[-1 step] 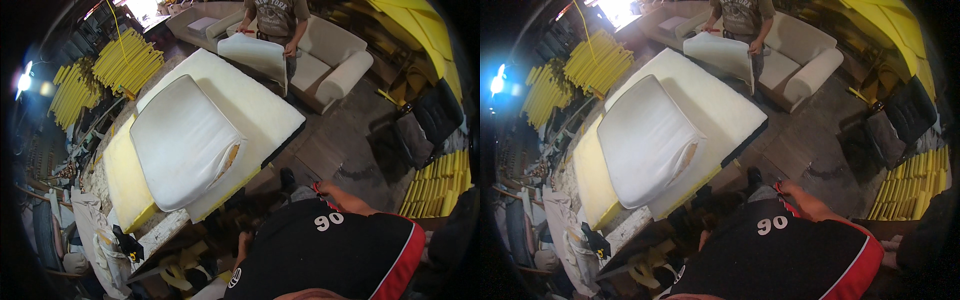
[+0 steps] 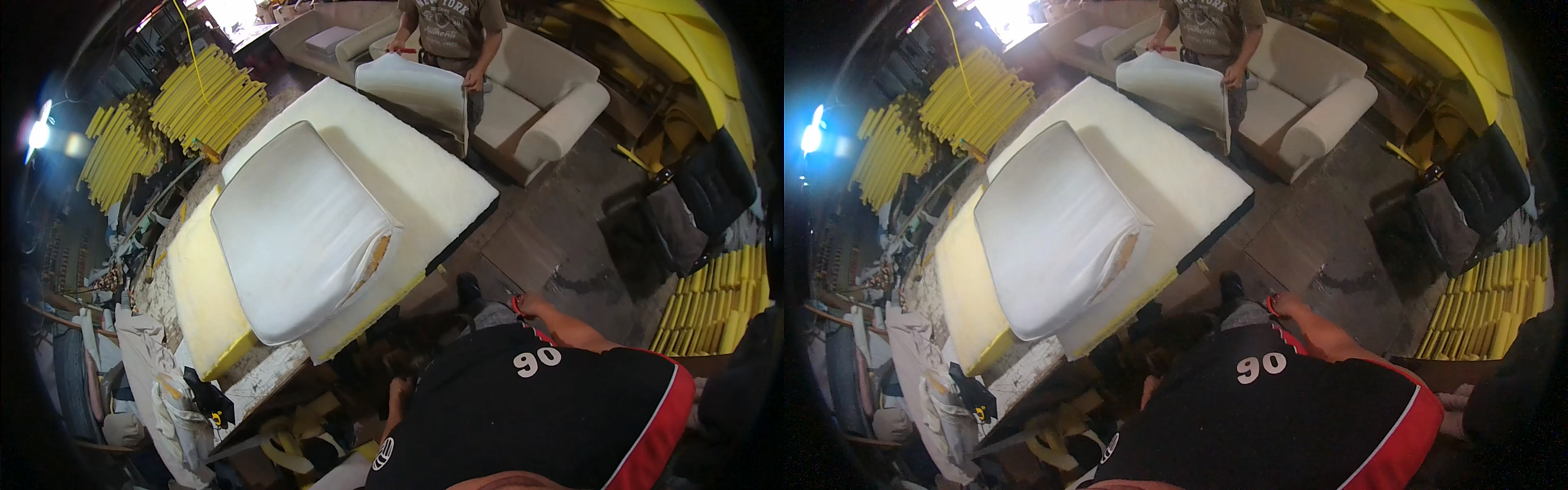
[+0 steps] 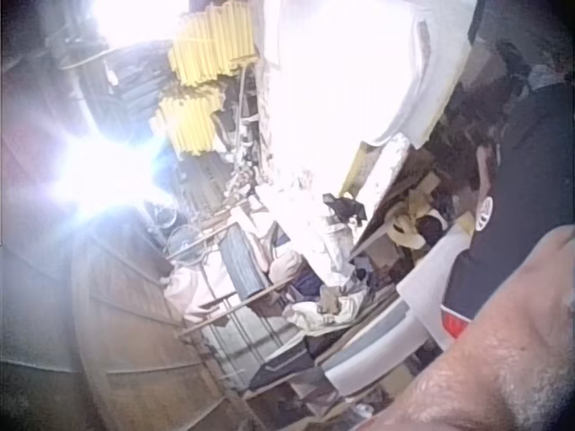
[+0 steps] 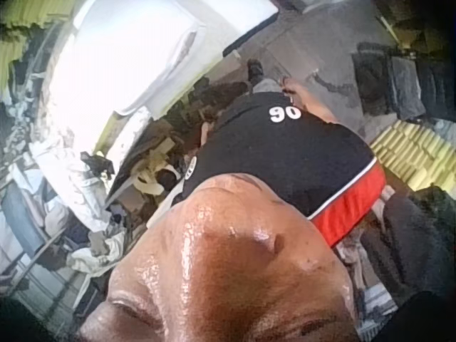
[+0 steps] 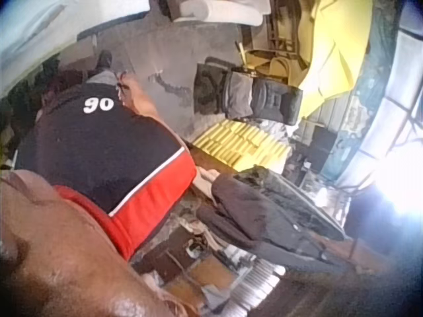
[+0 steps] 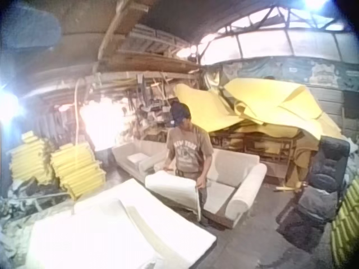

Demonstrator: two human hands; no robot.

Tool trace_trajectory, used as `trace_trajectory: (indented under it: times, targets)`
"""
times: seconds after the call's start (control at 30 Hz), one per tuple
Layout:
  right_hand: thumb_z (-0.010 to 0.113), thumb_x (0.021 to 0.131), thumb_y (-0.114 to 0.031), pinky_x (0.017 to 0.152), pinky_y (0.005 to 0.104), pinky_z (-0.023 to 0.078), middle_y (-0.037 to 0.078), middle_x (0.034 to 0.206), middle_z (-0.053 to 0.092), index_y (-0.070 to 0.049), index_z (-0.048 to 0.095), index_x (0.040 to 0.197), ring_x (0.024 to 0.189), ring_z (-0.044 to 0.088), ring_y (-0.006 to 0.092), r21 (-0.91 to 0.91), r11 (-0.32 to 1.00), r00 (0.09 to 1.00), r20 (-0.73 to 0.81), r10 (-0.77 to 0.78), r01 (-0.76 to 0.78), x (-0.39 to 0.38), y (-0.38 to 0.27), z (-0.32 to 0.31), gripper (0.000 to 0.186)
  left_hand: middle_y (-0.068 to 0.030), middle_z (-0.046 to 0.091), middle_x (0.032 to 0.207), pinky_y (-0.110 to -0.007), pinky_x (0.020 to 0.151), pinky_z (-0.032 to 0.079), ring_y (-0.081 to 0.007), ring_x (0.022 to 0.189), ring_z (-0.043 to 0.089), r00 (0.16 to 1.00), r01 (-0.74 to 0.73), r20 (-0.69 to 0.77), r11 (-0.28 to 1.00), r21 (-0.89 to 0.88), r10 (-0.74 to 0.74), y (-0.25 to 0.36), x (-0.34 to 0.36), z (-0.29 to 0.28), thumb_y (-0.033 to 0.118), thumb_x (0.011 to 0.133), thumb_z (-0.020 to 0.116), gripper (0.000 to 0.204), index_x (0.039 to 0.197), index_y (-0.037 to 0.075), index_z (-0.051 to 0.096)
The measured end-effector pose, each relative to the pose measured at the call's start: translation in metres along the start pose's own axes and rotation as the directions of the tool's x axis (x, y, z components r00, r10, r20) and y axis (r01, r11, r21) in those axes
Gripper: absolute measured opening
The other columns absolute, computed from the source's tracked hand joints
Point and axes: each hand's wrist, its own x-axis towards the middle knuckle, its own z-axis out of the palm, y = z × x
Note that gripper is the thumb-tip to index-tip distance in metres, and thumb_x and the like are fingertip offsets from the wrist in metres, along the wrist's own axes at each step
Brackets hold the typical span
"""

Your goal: The person uses red-handled scissors to cut a white fabric cover from a cushion. They then place the cut fabric onto a large yellow foam sheet and continue trimming the edges to fit the foam shape.

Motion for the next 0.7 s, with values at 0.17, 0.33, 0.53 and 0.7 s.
trace_trajectory:
  times: [0.17,0.33,0.53,0.7]
  targets:
    - [0.058,0.090,-0.039,0.082,0.0509,0.052,0.026,0.100,0.068,-0.001,0.064,0.108,0.095,0.066,0.0423,0.266,0.963,0.933,-0.334,0.136,-0.046,-0.016,-0.007,-0.023,0.042,-0.0298,0.065,0.109,-0.048,0.090,0.048,-0.0452,0.112,0.059,0.998,-0.055,-0.034,0.998,0.006,0.056,-0.021,0.022,0.019,0.039,0.087,0.056,0.048,0.105,-0.004,0.069]
    - [0.064,0.090,-0.031,0.081,0.0509,0.052,0.025,0.099,0.067,-0.001,0.059,0.113,0.096,0.065,0.0433,0.502,0.865,0.830,-0.481,0.283,-0.004,-0.028,-0.031,-0.075,0.038,-0.0296,0.065,0.109,-0.048,0.090,0.049,-0.0442,0.111,0.060,0.998,-0.049,0.035,0.999,0.011,0.049,-0.020,0.016,0.012,0.041,0.088,0.057,0.050,0.111,-0.002,0.068]
    - [0.063,0.092,-0.026,0.083,0.0480,0.049,0.024,0.109,0.064,0.000,0.056,0.117,0.101,0.062,0.0430,0.496,0.831,0.727,-0.663,0.177,0.250,-0.011,-0.076,-0.131,0.037,-0.0184,0.069,0.115,-0.037,0.093,0.049,-0.0298,0.109,0.065,0.881,-0.467,-0.152,0.776,-0.423,0.448,0.158,-0.055,-0.086,0.016,0.094,0.058,0.030,0.117,-0.001,0.066]
    - [0.067,0.091,-0.033,0.085,0.0470,0.049,0.024,0.113,0.063,0.002,0.055,0.120,0.105,0.060,0.0440,0.493,0.754,0.737,-0.676,0.017,0.434,0.033,-0.119,-0.199,0.047,-0.0159,0.069,0.109,-0.034,0.091,0.050,-0.0268,0.101,0.067,0.380,-0.801,-0.715,0.595,0.063,0.587,0.335,-0.165,-0.232,0.010,0.094,0.059,0.024,0.114,-0.001,0.068]
